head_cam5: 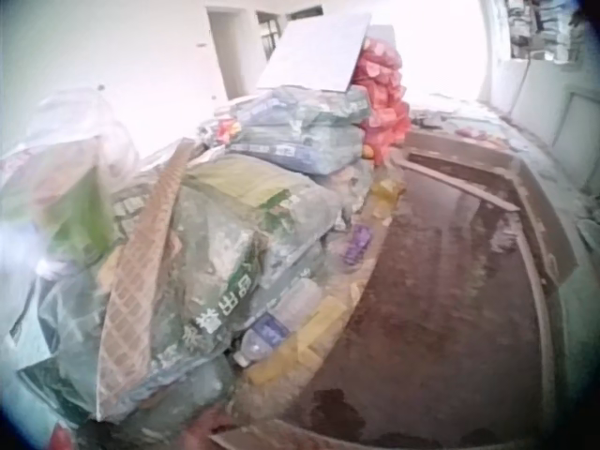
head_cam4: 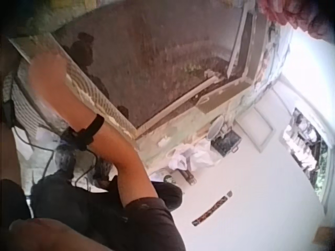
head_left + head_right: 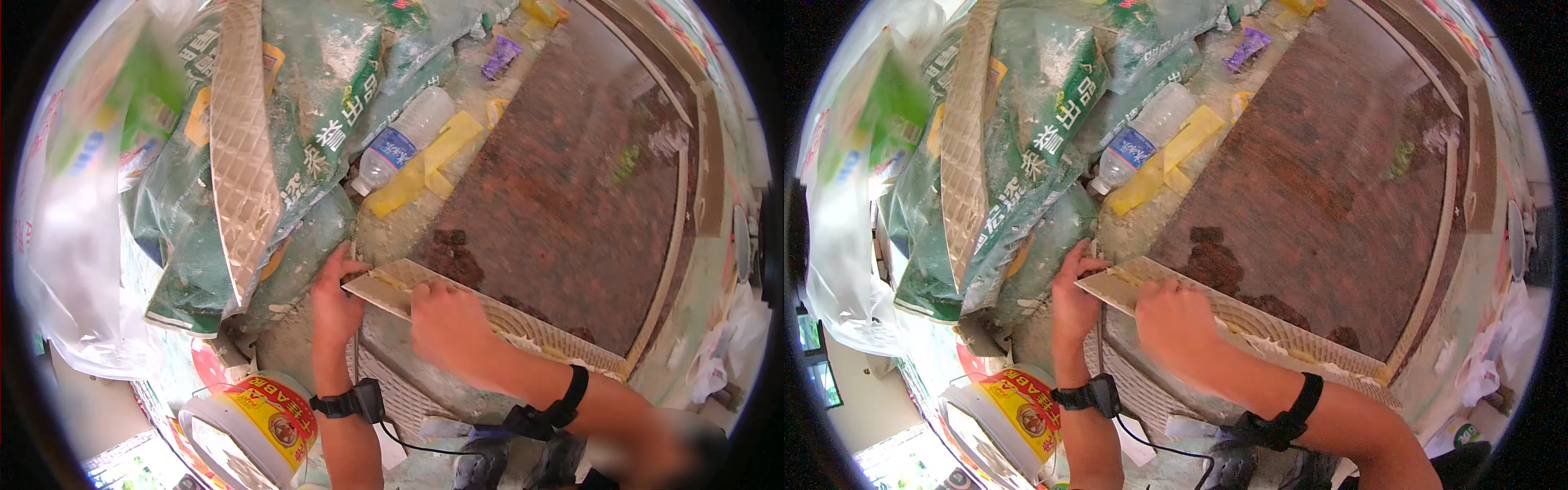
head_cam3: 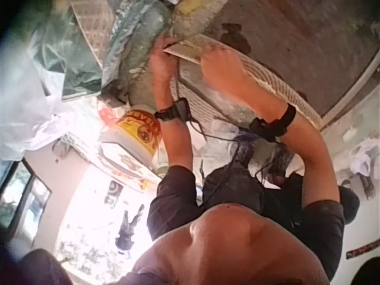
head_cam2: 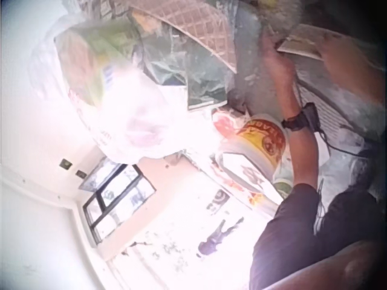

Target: Preparing and applying adhesive to a tile piece for installation on a wall edge.

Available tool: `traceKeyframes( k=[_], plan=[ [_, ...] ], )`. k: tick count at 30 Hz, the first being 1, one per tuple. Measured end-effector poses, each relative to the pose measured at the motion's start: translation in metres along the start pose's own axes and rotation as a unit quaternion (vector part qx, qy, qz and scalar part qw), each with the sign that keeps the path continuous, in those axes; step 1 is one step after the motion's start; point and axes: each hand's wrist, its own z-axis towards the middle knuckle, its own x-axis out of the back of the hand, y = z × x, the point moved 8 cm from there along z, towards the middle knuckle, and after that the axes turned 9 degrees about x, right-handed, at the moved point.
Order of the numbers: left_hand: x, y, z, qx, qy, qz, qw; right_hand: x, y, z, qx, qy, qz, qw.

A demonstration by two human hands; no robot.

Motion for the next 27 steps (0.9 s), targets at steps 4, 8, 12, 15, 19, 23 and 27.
traceKeyframes(
  k=[4,8,12,15,19,23,27],
  plan=[
    [0.001,0.004,-0.001,-0.035,0.014,0.035,0.999,0.000,-0.002,0.000,0.002,-0.037,-0.009,0.999],
    [0.003,0.005,-0.002,-0.014,0.024,0.001,1.000,0.003,-0.003,-0.001,0.015,-0.028,-0.013,0.999],
    [0.005,0.005,-0.003,-0.001,0.027,-0.005,1.000,-0.001,-0.001,-0.001,0.017,-0.032,-0.011,0.999],
    [0.004,0.000,-0.004,0.029,0.031,-0.009,0.999,-0.001,-0.001,0.000,0.024,-0.028,-0.020,0.999],
    [0.006,0.000,-0.004,0.013,0.044,-0.026,0.999,0.003,-0.005,0.000,0.036,-0.009,-0.044,0.998],
    [0.004,-0.004,-0.002,0.029,0.040,-0.026,0.998,0.003,-0.006,0.000,0.033,-0.024,-0.044,0.998],
    [0.003,-0.002,-0.003,0.011,0.049,-0.011,0.999,0.004,-0.006,0.000,0.035,-0.027,-0.045,0.998]
  ],
)
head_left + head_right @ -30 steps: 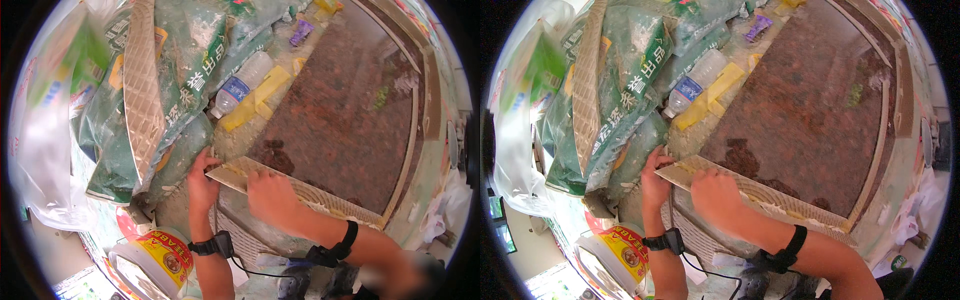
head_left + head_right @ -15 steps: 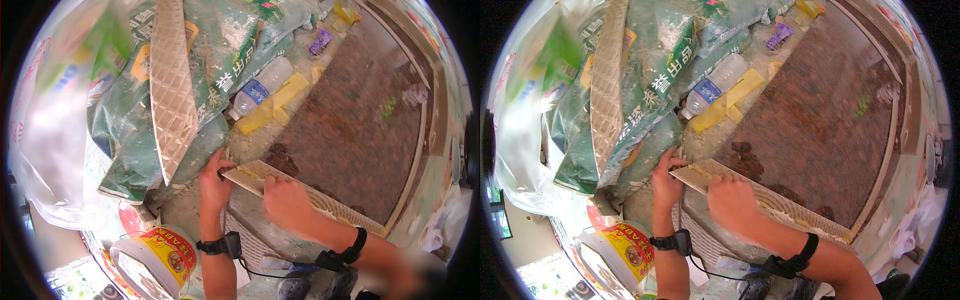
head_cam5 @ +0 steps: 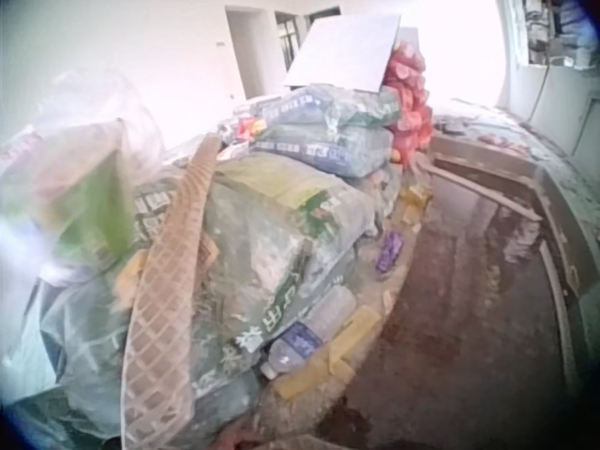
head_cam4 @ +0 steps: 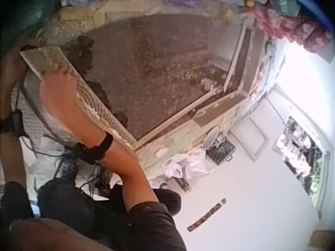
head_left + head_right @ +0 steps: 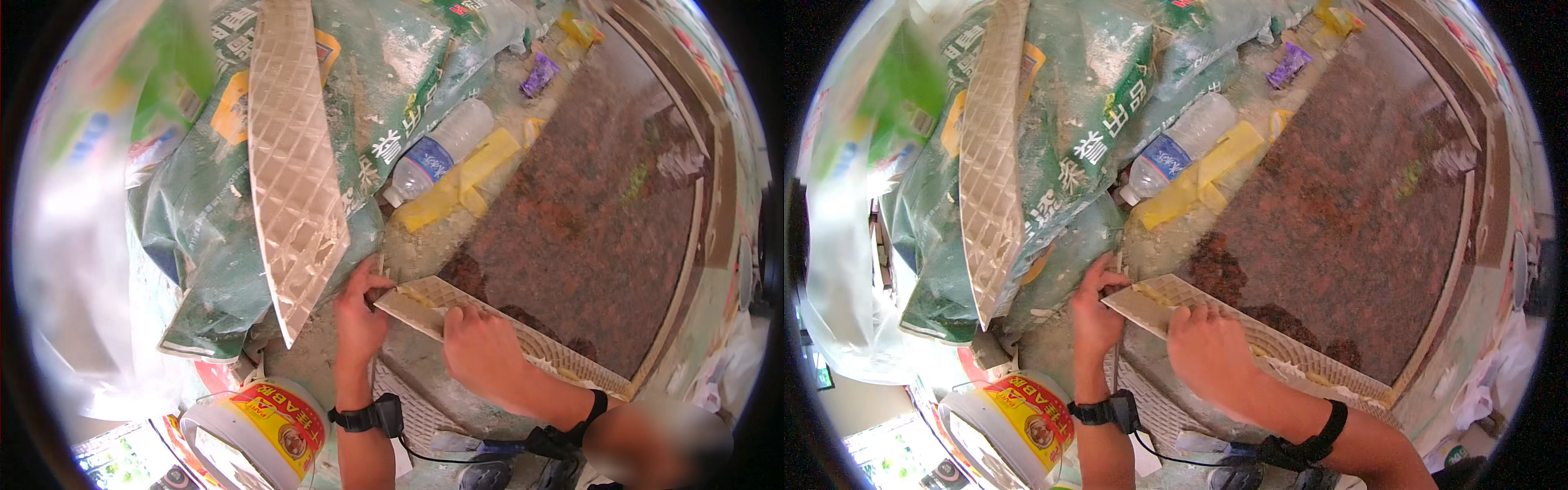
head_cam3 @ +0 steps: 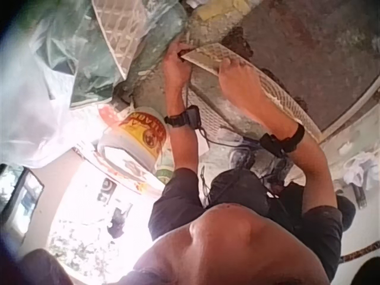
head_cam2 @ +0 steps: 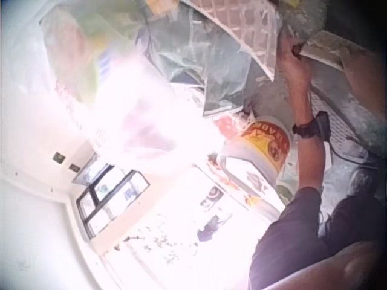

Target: Preparing and applying adhesive to a tile piece for installation on a wall edge.

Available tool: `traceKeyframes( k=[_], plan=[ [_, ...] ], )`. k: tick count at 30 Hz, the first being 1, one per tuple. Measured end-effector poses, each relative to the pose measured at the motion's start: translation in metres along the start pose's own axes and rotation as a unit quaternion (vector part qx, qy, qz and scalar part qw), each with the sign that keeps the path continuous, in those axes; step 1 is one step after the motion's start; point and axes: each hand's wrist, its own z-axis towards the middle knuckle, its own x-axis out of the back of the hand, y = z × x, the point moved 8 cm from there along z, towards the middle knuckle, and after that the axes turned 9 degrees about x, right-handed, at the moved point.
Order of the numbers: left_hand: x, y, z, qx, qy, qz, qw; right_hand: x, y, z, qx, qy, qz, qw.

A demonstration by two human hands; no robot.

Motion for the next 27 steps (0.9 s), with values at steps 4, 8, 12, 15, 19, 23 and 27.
traceKeyframes(
  k=[4,8,12,15,19,23,27],
  plan=[
    [-0.001,0.001,-0.001,-0.005,0.003,-0.003,1.000,0.001,-0.001,0.000,0.007,0.008,-0.015,1.000],
    [-0.002,0.002,0.001,-0.010,-0.005,-0.015,1.000,0.002,-0.003,-0.001,0.017,0.026,-0.018,0.999],
    [-0.004,-0.005,0.002,-0.006,-0.022,-0.010,1.000,0.007,-0.003,-0.001,0.011,0.049,-0.006,0.999],
    [-0.006,-0.010,0.001,-0.023,-0.025,0.005,0.999,0.003,-0.003,0.001,0.008,0.037,-0.012,0.999],
    [-0.002,-0.016,0.002,-0.050,-0.022,0.000,0.998,-0.004,-0.003,-0.004,0.020,0.037,0.029,0.999],
    [-0.001,-0.013,0.006,-0.120,-0.031,0.091,0.988,-0.005,-0.001,-0.007,-0.016,0.085,0.056,0.995],
    [-0.007,-0.015,0.014,-0.123,-0.030,0.035,0.991,0.010,0.003,-0.022,-0.085,0.101,-0.012,0.991]
  ],
)
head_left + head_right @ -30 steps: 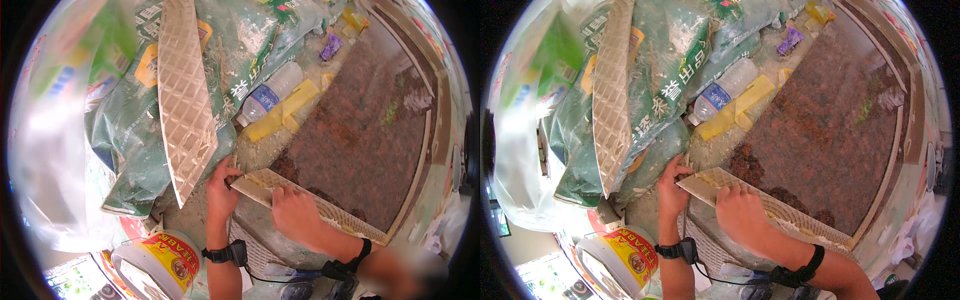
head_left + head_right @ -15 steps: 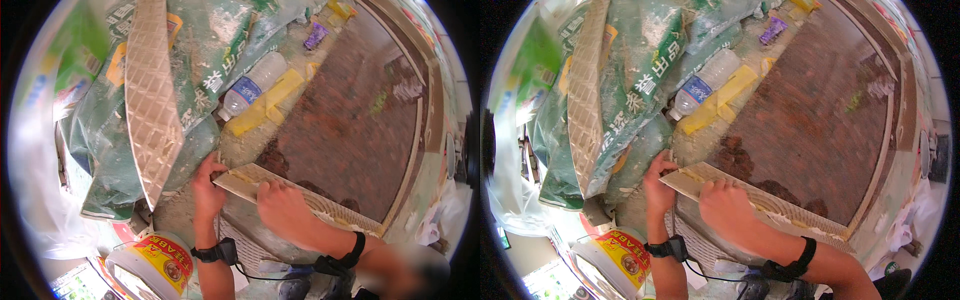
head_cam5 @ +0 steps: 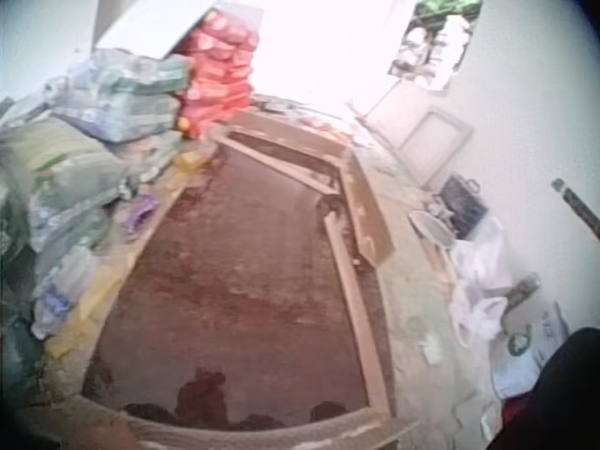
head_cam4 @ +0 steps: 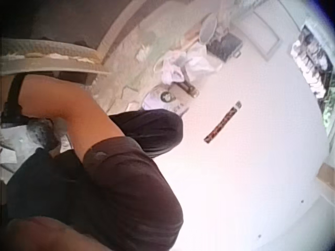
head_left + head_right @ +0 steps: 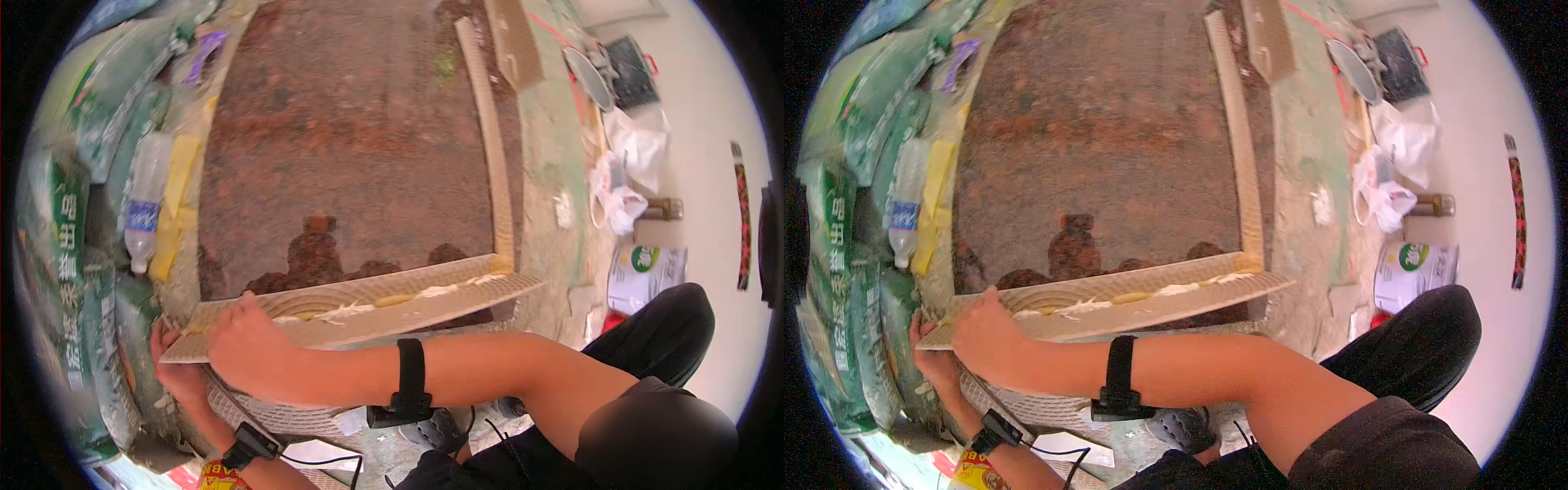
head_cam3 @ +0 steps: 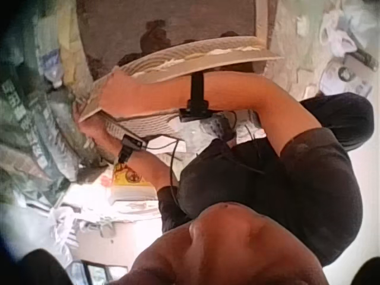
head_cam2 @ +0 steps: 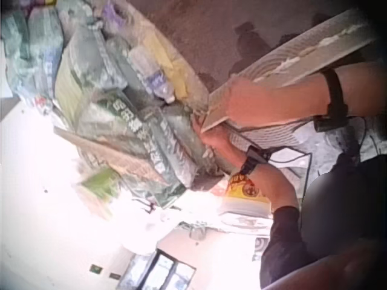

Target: Preparing and applying adhesive to a tile piece for installation on a wall edge.

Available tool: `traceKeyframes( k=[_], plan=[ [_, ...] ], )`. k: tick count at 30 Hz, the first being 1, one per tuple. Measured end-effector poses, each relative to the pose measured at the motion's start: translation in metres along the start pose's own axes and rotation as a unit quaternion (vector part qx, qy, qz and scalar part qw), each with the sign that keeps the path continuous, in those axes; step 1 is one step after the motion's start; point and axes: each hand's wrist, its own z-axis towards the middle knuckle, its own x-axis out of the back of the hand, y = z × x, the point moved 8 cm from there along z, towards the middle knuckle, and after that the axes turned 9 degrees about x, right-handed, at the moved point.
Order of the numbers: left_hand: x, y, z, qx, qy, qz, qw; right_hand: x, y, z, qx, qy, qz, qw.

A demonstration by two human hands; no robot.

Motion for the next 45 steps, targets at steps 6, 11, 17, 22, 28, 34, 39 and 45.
traceKeyframes(
  k=[6,11,17,22,28,34,39,45],
  plan=[
    [0.004,0.006,-0.001,-0.010,-0.010,0.080,0.997,0.094,0.042,-0.083,-0.025,0.269,0.135,0.953],
    [0.000,0.003,0.000,0.024,-0.014,-0.019,0.999,0.184,0.164,-0.262,-0.174,0.505,0.098,0.840],
    [0.004,-0.019,0.008,0.058,-0.038,0.062,0.996,0.169,0.258,-0.473,-0.384,0.570,0.145,0.712],
    [0.005,-0.024,0.018,-0.006,-0.040,0.080,0.996,0.062,0.251,-0.464,-0.294,0.325,0.253,0.863],
    [0.006,-0.017,0.018,-0.006,-0.045,0.070,0.997,0.055,0.243,-0.448,-0.308,0.389,0.125,0.859],
    [0.002,-0.004,0.011,0.018,-0.051,0.073,0.996,0.058,0.242,-0.444,-0.288,0.364,0.097,0.881],
    [0.002,-0.006,0.013,0.039,-0.047,0.026,0.998,0.060,0.235,-0.446,-0.283,0.337,0.059,0.896],
    [0.005,-0.005,0.014,0.035,-0.037,0.063,0.997,0.053,0.238,-0.443,-0.268,0.282,0.013,0.921]
  ],
)
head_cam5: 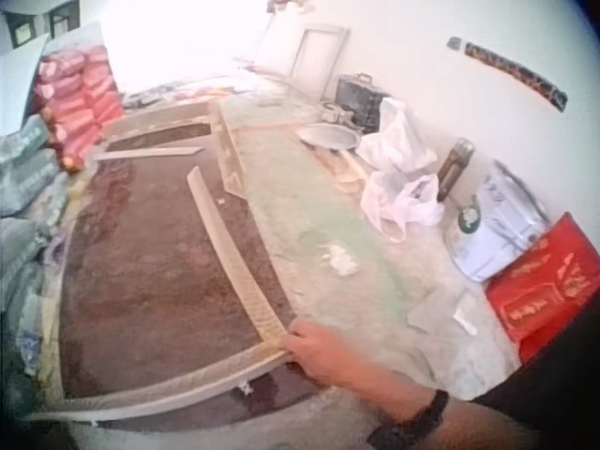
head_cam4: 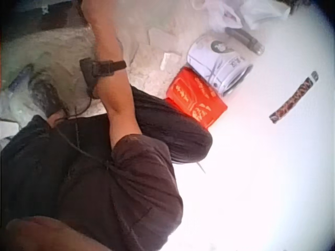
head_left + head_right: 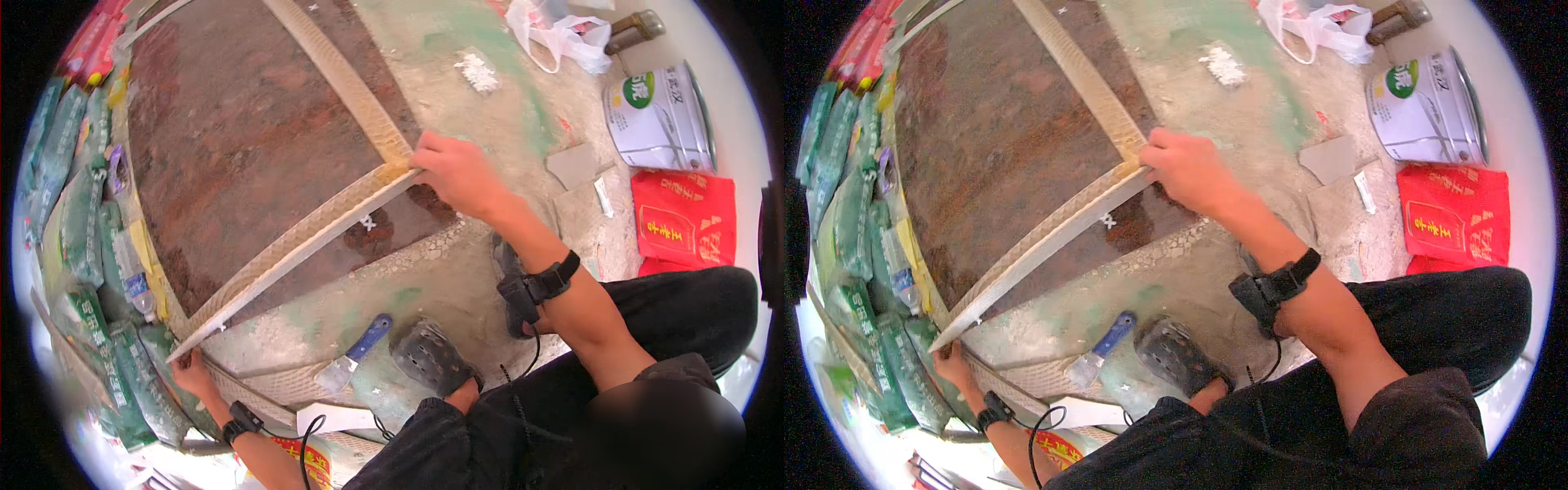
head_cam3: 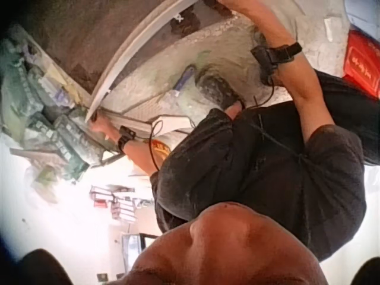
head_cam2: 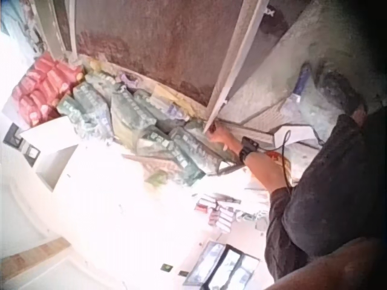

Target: Preparing and applying adhesive to a tile piece for installation on a wall edge.

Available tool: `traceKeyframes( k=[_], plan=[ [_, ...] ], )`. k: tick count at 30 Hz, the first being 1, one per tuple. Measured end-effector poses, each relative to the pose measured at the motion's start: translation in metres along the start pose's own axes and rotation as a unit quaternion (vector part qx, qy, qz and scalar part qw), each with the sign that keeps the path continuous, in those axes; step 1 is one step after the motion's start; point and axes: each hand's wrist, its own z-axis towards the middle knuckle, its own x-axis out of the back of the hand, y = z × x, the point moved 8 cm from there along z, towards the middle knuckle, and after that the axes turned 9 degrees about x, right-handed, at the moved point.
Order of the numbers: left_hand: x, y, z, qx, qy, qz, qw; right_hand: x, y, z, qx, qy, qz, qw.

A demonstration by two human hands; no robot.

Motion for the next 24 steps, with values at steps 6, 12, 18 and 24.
traceKeyframes(
  k=[6,12,18,24],
  plan=[
    [0.004,0.010,-0.002,-0.053,0.021,0.115,0.992,0.001,-0.002,-0.006,-0.001,0.039,0.001,0.999],
    [0.005,0.019,-0.009,-0.018,-0.020,0.019,0.999,0.008,-0.012,-0.002,0.018,0.036,0.015,0.999],
    [0.002,0.030,-0.016,-0.027,-0.015,-0.019,0.999,0.010,-0.015,-0.003,0.030,0.033,-0.005,0.999],
    [0.000,0.026,-0.013,-0.044,-0.021,-0.025,0.999,0.007,-0.011,-0.006,-0.001,0.028,0.020,0.999]
  ],
)
